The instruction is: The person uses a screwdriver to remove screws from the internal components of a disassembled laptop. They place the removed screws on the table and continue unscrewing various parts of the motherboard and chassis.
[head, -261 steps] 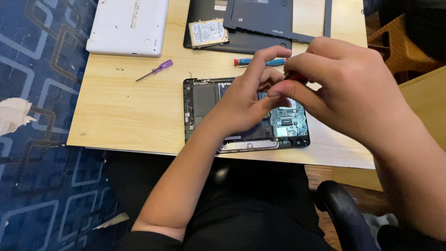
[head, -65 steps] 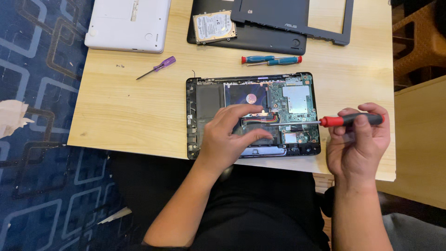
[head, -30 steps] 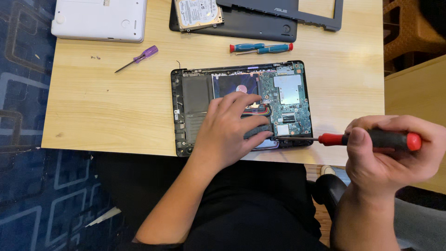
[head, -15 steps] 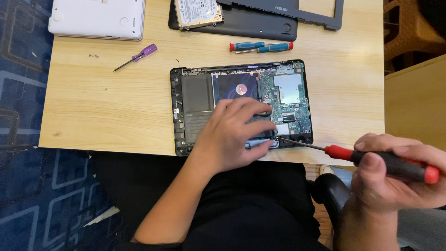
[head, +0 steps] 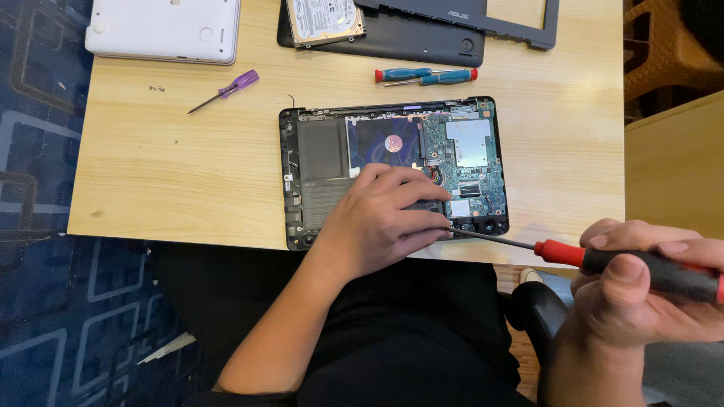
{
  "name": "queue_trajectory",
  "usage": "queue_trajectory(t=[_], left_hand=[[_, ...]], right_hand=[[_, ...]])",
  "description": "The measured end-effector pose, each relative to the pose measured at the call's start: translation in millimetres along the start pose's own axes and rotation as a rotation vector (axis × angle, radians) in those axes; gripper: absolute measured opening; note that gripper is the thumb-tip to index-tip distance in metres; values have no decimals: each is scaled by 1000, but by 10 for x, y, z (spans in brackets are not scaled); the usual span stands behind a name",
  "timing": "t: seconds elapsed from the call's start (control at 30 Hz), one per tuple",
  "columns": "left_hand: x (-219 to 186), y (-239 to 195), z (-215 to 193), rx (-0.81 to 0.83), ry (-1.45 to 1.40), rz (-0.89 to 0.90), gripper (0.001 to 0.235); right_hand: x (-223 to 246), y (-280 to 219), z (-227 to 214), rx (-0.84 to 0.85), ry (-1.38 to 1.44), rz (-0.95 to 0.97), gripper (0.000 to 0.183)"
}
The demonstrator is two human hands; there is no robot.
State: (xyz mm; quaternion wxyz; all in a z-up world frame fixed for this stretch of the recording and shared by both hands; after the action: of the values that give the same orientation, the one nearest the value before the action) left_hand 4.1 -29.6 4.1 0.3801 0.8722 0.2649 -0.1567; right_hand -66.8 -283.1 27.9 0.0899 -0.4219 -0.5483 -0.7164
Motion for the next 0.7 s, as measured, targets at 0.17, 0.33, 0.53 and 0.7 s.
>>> queue_trajectory(t=[0.17, 0.33, 0.53, 0.7], left_hand=[[7, -1, 1, -4, 0, -1, 7], [7, -2, -1, -5, 14, -7, 6], [-2, 4, -12, -4, 12, -7, 8], [3, 3, -4, 3, 6, -13, 10]], right_hand=[[55, -5, -2, 18, -47, -2, 42], [75, 25, 62, -9, -24, 3, 44], [65, 40, 100, 33, -13, -28, 40], [41, 27, 79, 24, 1, 2, 40]])
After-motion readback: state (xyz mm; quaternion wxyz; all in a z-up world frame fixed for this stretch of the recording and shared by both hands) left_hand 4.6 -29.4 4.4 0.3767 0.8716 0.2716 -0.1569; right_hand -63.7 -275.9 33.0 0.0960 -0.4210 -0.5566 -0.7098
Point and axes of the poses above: each hand's wrist, its own y-axis towards the middle knuckle, its own z-axis out of the palm, x = y × z, the point moved 8 cm from there along y, towards the middle knuckle
